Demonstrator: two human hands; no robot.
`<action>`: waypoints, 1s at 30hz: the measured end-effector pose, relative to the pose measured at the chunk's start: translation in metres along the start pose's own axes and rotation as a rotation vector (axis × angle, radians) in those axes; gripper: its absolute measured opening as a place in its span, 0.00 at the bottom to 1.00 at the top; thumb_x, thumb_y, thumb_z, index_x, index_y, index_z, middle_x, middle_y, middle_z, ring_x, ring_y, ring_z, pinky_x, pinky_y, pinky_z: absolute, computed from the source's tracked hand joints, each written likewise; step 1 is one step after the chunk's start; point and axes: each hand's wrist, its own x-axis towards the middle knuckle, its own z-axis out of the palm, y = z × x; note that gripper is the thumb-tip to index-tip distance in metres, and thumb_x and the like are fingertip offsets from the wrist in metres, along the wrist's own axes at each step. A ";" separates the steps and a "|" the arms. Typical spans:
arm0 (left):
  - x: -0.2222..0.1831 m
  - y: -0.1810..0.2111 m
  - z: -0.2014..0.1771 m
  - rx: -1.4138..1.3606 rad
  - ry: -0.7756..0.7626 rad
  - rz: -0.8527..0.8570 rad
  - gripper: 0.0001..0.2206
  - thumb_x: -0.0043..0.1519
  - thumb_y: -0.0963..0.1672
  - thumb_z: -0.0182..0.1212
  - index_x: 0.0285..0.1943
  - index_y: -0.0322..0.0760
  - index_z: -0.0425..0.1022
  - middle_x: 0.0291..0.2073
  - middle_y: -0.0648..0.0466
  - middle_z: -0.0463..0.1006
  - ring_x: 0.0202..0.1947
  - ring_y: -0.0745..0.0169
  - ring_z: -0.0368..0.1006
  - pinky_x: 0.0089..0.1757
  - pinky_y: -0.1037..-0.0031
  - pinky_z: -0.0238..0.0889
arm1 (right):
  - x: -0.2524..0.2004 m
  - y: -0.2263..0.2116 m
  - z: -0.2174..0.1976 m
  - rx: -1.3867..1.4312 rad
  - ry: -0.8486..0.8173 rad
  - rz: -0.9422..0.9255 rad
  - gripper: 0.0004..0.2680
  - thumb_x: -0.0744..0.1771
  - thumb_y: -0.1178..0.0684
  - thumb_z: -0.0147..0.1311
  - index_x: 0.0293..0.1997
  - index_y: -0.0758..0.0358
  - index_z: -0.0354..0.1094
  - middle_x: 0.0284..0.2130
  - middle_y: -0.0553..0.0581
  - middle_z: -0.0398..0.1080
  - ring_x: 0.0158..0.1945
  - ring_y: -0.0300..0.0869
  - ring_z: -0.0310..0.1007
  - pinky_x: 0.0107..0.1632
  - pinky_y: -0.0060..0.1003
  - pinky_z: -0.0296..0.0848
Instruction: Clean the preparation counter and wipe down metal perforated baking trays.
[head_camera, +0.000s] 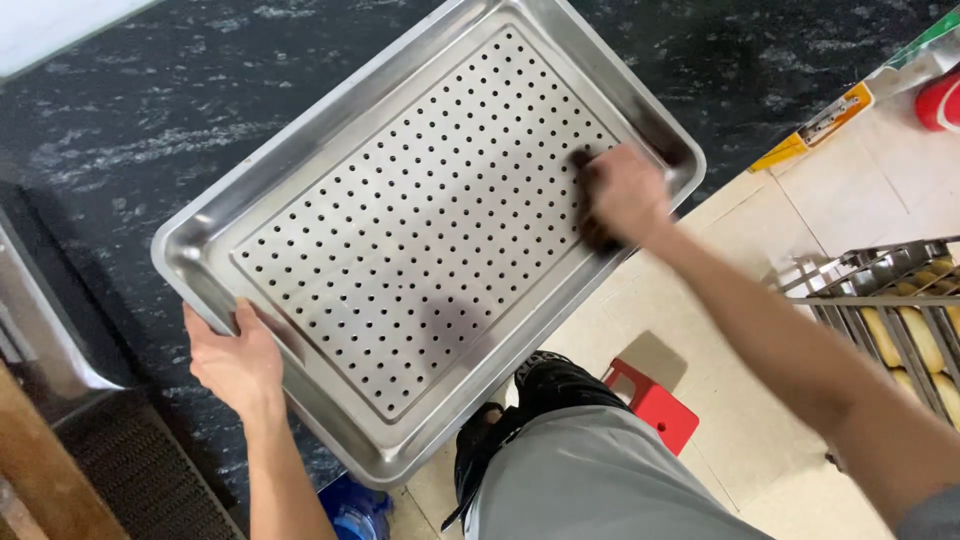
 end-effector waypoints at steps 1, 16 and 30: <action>0.000 -0.002 0.001 0.013 0.017 0.006 0.25 0.66 0.42 0.65 0.72 0.25 0.66 0.50 0.35 0.81 0.48 0.38 0.80 0.49 0.56 0.72 | 0.013 0.018 -0.001 -0.001 -0.037 0.133 0.11 0.68 0.57 0.51 0.57 0.66 0.67 0.41 0.67 0.71 0.31 0.49 0.76 0.30 0.42 0.78; 0.001 0.009 -0.001 0.033 0.025 -0.075 0.26 0.65 0.44 0.64 0.72 0.30 0.66 0.49 0.35 0.81 0.47 0.36 0.79 0.48 0.54 0.71 | 0.018 0.041 0.024 0.033 0.166 0.043 0.07 0.69 0.52 0.52 0.47 0.63 0.73 0.43 0.60 0.74 0.35 0.45 0.78 0.35 0.37 0.79; -0.001 0.009 -0.003 0.000 0.007 -0.080 0.26 0.65 0.43 0.64 0.73 0.32 0.66 0.50 0.37 0.81 0.48 0.37 0.79 0.49 0.54 0.69 | 0.014 0.075 -0.033 0.034 -0.168 0.178 0.11 0.69 0.51 0.52 0.57 0.45 0.73 0.43 0.51 0.76 0.37 0.43 0.81 0.42 0.40 0.83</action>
